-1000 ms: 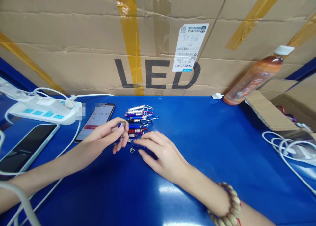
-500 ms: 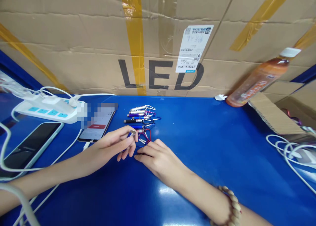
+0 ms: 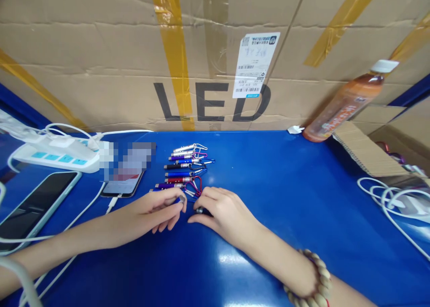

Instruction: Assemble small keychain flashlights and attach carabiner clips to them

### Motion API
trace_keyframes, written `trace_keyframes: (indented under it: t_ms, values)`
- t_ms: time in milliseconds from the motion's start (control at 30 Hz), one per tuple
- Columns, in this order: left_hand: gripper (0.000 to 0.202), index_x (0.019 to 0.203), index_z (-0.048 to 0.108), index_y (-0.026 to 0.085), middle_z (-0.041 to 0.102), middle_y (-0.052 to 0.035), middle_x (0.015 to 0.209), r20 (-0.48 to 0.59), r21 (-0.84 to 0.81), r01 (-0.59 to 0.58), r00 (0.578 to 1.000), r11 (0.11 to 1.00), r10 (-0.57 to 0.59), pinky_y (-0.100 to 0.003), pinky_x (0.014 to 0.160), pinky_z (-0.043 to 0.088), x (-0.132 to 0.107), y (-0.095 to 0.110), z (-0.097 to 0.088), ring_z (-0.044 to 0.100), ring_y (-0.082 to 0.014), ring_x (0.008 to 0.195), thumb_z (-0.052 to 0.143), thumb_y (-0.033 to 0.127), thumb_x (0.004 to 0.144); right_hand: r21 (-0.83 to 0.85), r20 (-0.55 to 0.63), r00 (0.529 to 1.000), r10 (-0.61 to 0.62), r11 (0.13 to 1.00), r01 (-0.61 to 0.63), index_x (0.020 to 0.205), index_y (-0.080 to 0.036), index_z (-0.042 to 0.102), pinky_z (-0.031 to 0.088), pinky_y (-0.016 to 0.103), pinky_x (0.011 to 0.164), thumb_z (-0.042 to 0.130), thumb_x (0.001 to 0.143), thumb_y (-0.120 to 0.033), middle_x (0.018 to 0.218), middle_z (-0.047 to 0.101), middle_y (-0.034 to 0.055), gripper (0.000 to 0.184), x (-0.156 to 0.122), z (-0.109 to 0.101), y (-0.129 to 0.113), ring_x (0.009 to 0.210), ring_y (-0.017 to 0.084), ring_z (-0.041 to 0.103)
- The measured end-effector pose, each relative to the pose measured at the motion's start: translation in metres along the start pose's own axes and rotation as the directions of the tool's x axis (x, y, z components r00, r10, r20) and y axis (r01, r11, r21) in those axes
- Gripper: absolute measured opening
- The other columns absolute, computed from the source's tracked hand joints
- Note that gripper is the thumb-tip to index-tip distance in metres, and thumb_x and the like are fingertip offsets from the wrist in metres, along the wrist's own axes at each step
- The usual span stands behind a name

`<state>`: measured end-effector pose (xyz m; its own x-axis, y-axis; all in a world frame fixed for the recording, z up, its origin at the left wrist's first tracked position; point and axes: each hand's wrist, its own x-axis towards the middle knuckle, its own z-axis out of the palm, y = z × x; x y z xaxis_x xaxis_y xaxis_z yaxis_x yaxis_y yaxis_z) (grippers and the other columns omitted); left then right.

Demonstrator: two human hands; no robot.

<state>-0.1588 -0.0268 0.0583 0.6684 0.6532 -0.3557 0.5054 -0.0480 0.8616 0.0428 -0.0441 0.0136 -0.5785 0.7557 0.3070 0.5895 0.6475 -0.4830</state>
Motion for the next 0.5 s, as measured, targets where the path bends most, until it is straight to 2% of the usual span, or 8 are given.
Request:
trace_keyframes:
  t_ms: [100, 233, 333, 433, 500]
  values:
    - [0.027, 0.079, 0.053, 0.019, 0.055, 0.0034, 0.068, 0.116, 0.134, 0.028, 0.992, 0.991, -0.043, -0.023, 0.057, 0.037, -0.003, 0.001, -0.001, 0.050, -0.0106, 0.061, 0.035, 0.035, 0.093, 0.115, -0.135, 0.985, 0.111, 0.989, -0.095, 0.078, -0.016, 0.064, 0.046, 0.021, 0.058, 0.064, 0.080, -0.034, 0.071, 0.063, 0.0019, 0.018, 0.002, -0.005, 0.004, 0.063, 0.011, 0.058]
    - [0.025, 0.084, 0.054, 0.020, 0.058, 0.0021, 0.072, 0.171, 0.149, 0.036, 0.983, 0.988, -0.062, -0.023, 0.060, 0.039, -0.005, 0.003, -0.002, 0.054, -0.0121, 0.066, 0.036, 0.035, 0.092, 0.248, -0.237, 0.942, 0.239, 0.952, -0.180, 0.084, -0.016, 0.068, 0.047, 0.021, 0.052, 0.066, 0.078, -0.028, 0.071, 0.065, 0.0024, 0.014, 0.006, -0.011, 0.007, 0.060, 0.011, 0.059]
    - [0.021, 0.084, 0.052, 0.020, 0.059, 0.0020, 0.072, 0.158, 0.120, 0.024, 0.987, 0.992, -0.043, -0.024, 0.060, 0.040, -0.004, 0.004, -0.002, 0.055, -0.0126, 0.067, 0.039, 0.034, 0.091, 0.372, -0.184, 0.930, 0.319, 0.898, -0.234, 0.086, -0.018, 0.070, 0.051, 0.022, 0.056, 0.061, 0.081, -0.026, 0.078, 0.068, 0.0037, 0.013, 0.007, -0.012, 0.004, 0.064, 0.011, 0.062]
    - [0.019, 0.084, 0.051, 0.019, 0.058, 0.0019, 0.071, 0.159, 0.065, 0.014, 0.987, 0.998, -0.024, -0.024, 0.060, 0.041, -0.003, 0.004, -0.001, 0.055, -0.0126, 0.066, 0.040, 0.033, 0.091, 0.529, -0.078, 0.913, 0.401, 0.793, -0.303, 0.086, -0.018, 0.070, 0.053, 0.022, 0.058, 0.063, 0.080, -0.027, 0.080, 0.070, 0.0035, 0.014, 0.007, -0.013, 0.000, 0.065, 0.012, 0.064]
    - [0.018, 0.085, 0.051, 0.019, 0.057, 0.0018, 0.070, 0.159, 0.025, 0.010, 0.987, 1.000, -0.014, -0.024, 0.059, 0.042, -0.001, 0.002, 0.000, 0.053, -0.0123, 0.064, 0.040, 0.033, 0.090, 0.576, -0.081, 0.908, 0.412, 0.762, -0.294, 0.083, -0.018, 0.071, 0.052, 0.019, 0.054, 0.065, 0.077, -0.028, 0.082, 0.068, 0.0044, 0.013, 0.007, -0.013, -0.001, 0.069, 0.012, 0.064]
